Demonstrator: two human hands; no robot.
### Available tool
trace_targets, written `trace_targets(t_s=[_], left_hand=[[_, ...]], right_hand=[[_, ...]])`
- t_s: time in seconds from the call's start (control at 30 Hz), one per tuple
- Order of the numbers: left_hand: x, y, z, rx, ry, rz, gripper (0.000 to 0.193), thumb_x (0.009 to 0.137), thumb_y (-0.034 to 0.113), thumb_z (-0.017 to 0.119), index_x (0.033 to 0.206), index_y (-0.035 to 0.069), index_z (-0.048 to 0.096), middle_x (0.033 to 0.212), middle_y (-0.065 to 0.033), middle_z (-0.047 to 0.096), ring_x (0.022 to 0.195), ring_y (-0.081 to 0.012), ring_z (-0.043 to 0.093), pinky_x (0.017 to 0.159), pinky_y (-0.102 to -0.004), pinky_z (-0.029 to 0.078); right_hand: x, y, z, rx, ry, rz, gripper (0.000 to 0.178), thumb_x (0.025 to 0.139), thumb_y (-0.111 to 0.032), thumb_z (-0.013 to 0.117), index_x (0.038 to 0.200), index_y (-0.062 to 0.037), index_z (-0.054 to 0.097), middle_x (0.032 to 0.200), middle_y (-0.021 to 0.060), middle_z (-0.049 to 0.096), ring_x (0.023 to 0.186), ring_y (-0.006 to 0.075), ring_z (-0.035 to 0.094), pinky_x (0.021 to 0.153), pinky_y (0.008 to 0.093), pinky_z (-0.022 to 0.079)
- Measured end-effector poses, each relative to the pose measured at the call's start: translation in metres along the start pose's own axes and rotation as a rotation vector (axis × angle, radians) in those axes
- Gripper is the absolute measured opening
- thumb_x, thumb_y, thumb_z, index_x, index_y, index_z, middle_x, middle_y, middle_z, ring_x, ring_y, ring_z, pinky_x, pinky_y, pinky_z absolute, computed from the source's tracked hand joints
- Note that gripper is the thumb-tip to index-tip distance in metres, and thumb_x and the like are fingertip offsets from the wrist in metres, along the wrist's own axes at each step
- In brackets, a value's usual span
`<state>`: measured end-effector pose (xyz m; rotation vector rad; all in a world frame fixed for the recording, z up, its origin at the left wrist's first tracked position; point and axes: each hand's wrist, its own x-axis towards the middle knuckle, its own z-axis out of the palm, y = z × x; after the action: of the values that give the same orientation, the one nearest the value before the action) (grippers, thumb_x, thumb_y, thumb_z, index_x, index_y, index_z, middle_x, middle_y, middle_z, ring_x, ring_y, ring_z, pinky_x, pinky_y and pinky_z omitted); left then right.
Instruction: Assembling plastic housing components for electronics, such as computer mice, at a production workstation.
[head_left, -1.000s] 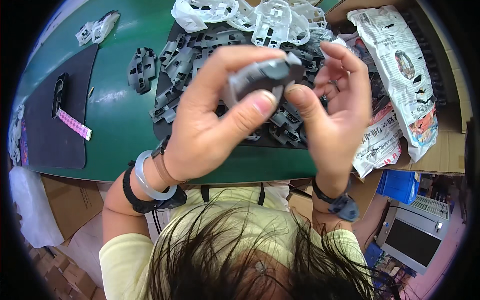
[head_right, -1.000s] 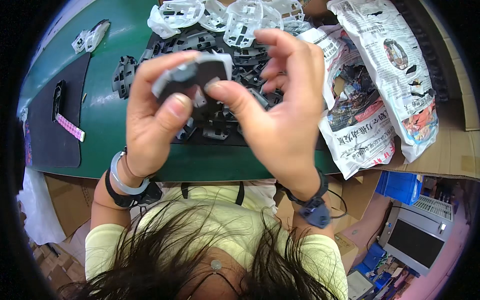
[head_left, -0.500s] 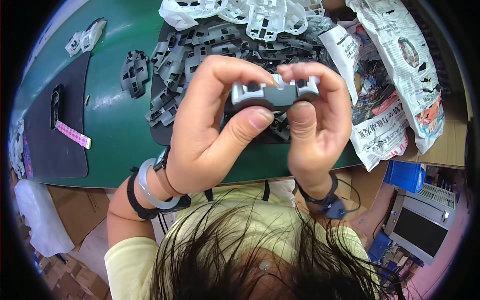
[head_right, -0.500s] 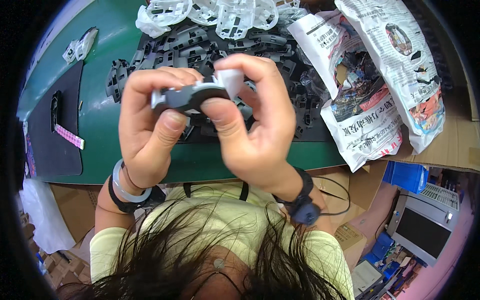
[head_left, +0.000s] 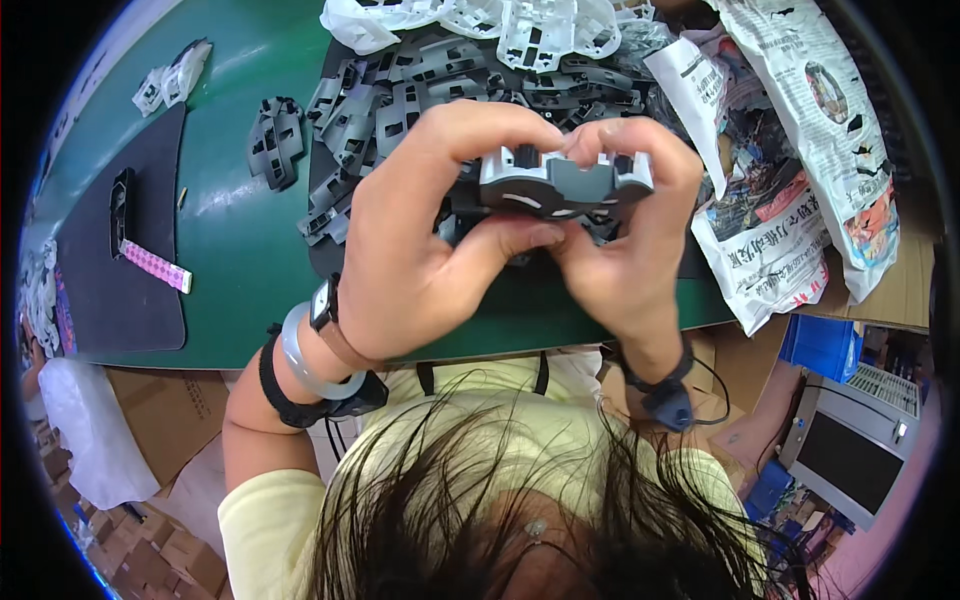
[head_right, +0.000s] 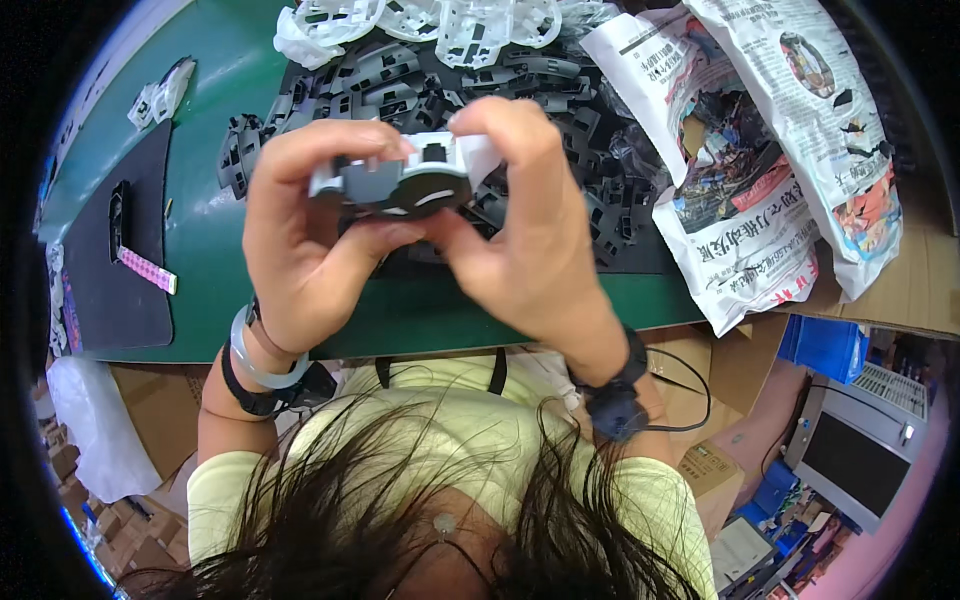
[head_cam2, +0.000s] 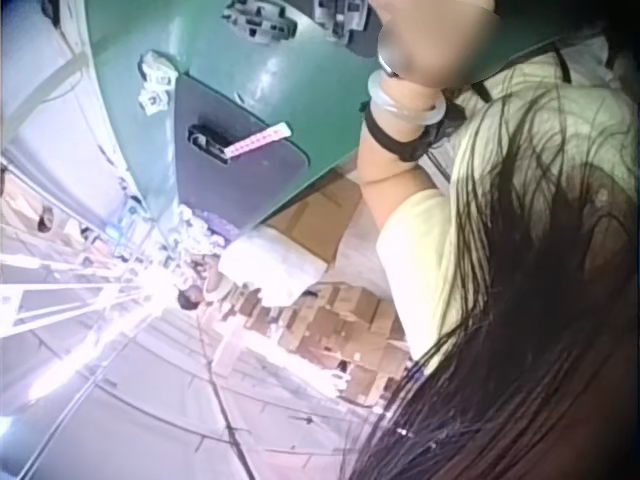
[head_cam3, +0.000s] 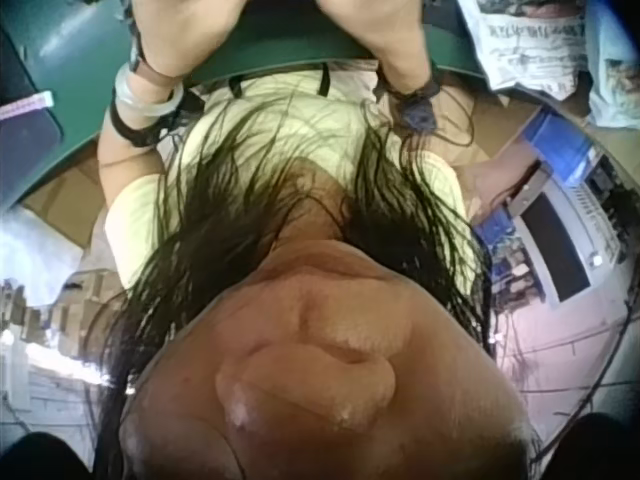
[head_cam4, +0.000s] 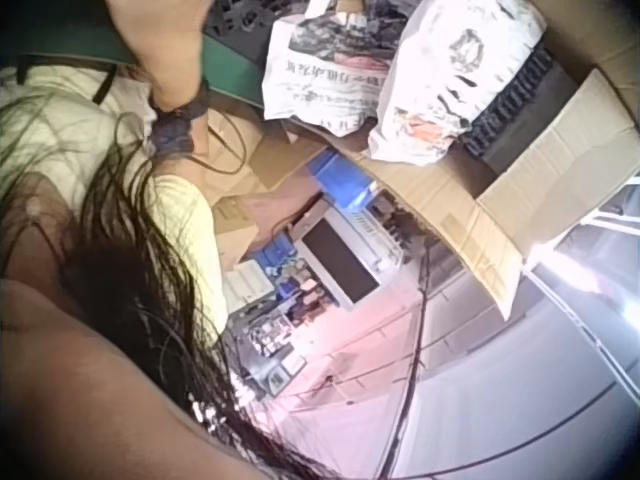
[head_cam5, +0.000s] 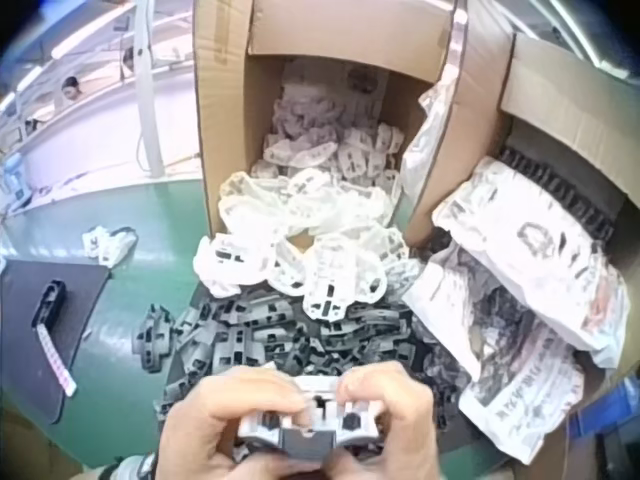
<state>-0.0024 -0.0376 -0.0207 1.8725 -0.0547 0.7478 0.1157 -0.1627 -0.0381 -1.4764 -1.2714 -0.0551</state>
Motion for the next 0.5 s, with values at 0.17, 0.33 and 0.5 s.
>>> trace_targets(t_s=[0.17, 0.33, 0.5], left_hand=[[0.008, -0.006, -0.006, 0.04, -0.071, 0.194, 0.04, 0.064, -0.011, 0.064, 0.102, -0.002, 0.058, 0.108, -0.0129, 0.051, 0.106, -0.0263, 0.05, 0.093, -0.0375, 0.04], [0.013, -0.009, -0.004, -0.307, 0.035, 0.162, 0.034, 0.075, 0.006, 0.068, 0.105, -0.003, 0.053, 0.104, -0.0158, 0.054, 0.107, -0.0307, 0.052, 0.093, -0.0416, 0.039], [0.011, -0.011, -0.009, -0.145, -0.006, 0.291, 0.029, 0.08, 0.013, 0.065, 0.101, -0.002, 0.052, 0.1, -0.0155, 0.056, 0.101, -0.0302, 0.054, 0.09, -0.0425, 0.041]], right_hand=[[0.012, -0.01, -0.032, 0.307, -0.11, 0.023, 0.036, 0.08, -0.022, 0.065, 0.106, 0.0012, 0.053, 0.113, 0.0174, 0.052, 0.113, 0.0337, 0.047, 0.098, 0.0452, 0.033], [0.012, 0.002, -0.027, 0.251, -0.042, -0.217, 0.034, 0.085, -0.027, 0.061, 0.101, 0.0024, 0.054, 0.105, 0.0186, 0.054, 0.11, 0.0367, 0.049, 0.096, 0.0466, 0.036], [0.014, -0.003, -0.021, 0.173, -0.027, -0.242, 0.033, 0.083, -0.022, 0.062, 0.103, 0.0038, 0.053, 0.104, 0.0178, 0.054, 0.105, 0.0308, 0.052, 0.091, 0.0403, 0.041]])
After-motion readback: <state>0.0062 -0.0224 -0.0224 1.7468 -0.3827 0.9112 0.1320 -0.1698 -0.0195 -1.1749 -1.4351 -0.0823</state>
